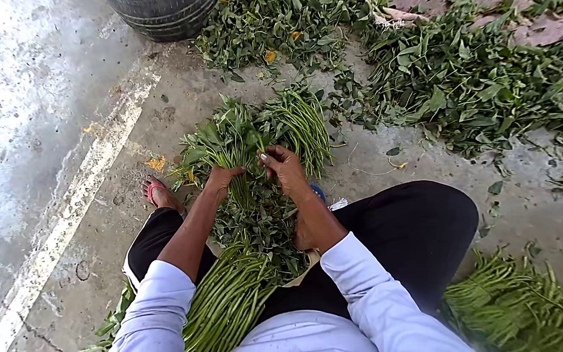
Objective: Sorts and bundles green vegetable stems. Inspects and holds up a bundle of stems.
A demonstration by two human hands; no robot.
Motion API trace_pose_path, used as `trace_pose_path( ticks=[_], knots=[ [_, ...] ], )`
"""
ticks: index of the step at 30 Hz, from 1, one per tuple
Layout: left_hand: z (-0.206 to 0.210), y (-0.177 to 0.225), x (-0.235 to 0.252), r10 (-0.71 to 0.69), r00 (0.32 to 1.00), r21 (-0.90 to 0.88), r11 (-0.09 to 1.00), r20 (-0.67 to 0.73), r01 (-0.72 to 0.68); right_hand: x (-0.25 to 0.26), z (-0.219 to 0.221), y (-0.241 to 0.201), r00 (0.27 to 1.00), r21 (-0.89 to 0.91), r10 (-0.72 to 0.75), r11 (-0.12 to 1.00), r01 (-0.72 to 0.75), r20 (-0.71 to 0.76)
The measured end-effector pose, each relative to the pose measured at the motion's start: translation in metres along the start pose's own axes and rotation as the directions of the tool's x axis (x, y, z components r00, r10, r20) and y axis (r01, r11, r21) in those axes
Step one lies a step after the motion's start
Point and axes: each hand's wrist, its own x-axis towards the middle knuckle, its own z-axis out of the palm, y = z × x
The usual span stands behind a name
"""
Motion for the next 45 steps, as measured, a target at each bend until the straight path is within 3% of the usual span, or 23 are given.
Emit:
trace_pose_path(
  ticks=[3,5,7,9,12,18,24,32,39,41,43,45],
  knots=[
    [-0.002,0.004,0.001,-0.033,0.998,-0.035,0.999,-0.048,0.032,0.003,-0.005,-0.020,0.951,0.051,-0.275,0.957,0.284,-0.142],
    [-0.001,0.005,0.000,-0.034,0.998,-0.096,0.995,-0.060,0.028,0.008,-0.013,-0.016,0.911,-0.227,-0.380,0.912,0.342,-0.156],
    [0.003,0.005,-0.001,-0.030,0.998,-0.151,0.988,-0.050,0.022,0.006,-0.016,0.000,0.943,-0.537,-0.328,0.807,0.247,-0.060],
    [0.007,0.006,-0.003,-0.037,0.999,-0.184,0.982,-0.032,0.030,0.002,-0.007,0.023,0.977,-0.664,-0.208,0.725,0.180,0.038],
    [0.016,0.008,-0.010,-0.075,0.997,-0.232,0.971,-0.028,0.067,-0.006,0.010,0.045,0.985,-0.711,-0.127,0.682,0.172,0.116],
    [0.018,0.007,-0.011,-0.076,0.997,-0.221,0.973,-0.001,0.074,-0.004,0.010,0.052,0.972,-0.705,-0.208,0.673,0.224,0.110],
    [0.021,0.007,-0.014,-0.004,0.996,-0.127,0.992,-0.094,-0.008,-0.002,0.004,0.046,0.978,-0.640,-0.186,0.742,0.201,0.092],
    [0.000,0.013,0.002,0.068,0.960,-0.086,0.992,-0.273,-0.094,0.017,-0.031,0.027,0.975,-0.579,-0.160,0.814,0.042,-0.155],
    [0.003,0.012,-0.002,0.086,0.969,-0.038,0.995,-0.234,-0.097,0.030,-0.072,0.001,0.904,-0.615,-0.252,0.789,-0.014,-0.345],
    [-0.002,0.021,-0.003,0.067,0.969,-0.092,0.992,-0.240,-0.092,0.035,-0.085,-0.004,0.887,-0.475,-0.221,0.880,0.002,-0.406],
    [-0.010,0.035,-0.003,0.062,0.956,-0.169,0.979,-0.287,-0.114,0.038,-0.096,-0.011,0.875,-0.123,-0.108,0.991,0.056,-0.472],
    [-0.023,0.048,0.001,0.061,0.937,-0.241,0.959,-0.344,-0.151,0.039,-0.106,-0.019,0.827,0.164,-0.027,0.976,0.143,-0.561]
  ],
)
